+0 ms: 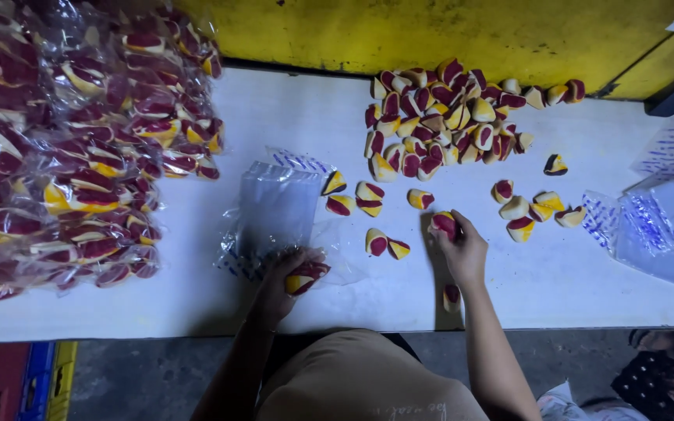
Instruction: Packing small, colorful bread or pastry pieces into clear plastic bags on a production table.
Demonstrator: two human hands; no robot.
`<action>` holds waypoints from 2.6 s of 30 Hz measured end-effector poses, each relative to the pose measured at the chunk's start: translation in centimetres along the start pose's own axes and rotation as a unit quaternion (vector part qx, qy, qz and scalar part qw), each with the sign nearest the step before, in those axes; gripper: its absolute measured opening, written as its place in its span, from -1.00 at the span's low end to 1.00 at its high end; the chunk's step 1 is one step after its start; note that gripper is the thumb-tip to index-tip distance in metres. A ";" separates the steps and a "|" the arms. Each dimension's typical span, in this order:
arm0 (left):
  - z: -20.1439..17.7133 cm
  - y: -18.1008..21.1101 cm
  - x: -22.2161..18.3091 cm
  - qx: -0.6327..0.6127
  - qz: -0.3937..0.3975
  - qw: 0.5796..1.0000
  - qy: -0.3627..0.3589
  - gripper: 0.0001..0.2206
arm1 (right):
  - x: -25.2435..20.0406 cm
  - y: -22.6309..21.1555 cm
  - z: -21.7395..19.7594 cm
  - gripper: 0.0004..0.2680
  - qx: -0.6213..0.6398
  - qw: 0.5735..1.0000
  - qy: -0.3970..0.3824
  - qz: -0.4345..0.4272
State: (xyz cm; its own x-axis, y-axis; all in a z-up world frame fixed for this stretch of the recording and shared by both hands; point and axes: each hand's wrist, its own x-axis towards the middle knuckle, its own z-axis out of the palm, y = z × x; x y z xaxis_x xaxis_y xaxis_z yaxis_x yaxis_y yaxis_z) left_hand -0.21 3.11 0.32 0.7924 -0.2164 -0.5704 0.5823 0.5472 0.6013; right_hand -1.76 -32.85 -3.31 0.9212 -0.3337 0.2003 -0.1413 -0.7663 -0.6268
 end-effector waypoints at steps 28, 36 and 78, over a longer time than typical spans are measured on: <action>-7.5 -0.1 3.7 -0.039 0.021 0.998 -0.050 -0.79 | 6.0 -8.7 8.3 -0.72 -0.005 0.974 -0.169 -0.149; -5.6 -2.4 1.0 -0.077 0.001 0.992 -0.104 -0.81 | 10.1 -7.5 4.4 -0.75 -0.132 0.896 -0.378 -0.194; -3.7 -4.7 3.5 -0.007 0.066 0.998 -0.019 -0.71 | 3.4 -3.4 3.0 -0.57 0.145 0.966 -0.062 0.207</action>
State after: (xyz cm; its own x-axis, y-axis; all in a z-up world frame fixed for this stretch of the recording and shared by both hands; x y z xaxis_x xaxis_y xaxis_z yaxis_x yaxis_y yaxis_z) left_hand -0.83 2.82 -6.60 0.8679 -0.1720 -0.4659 0.4709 0.5832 0.6619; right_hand 2.92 -29.69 -2.77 0.8463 -0.4962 -0.1936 -0.4165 -0.3899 -0.8212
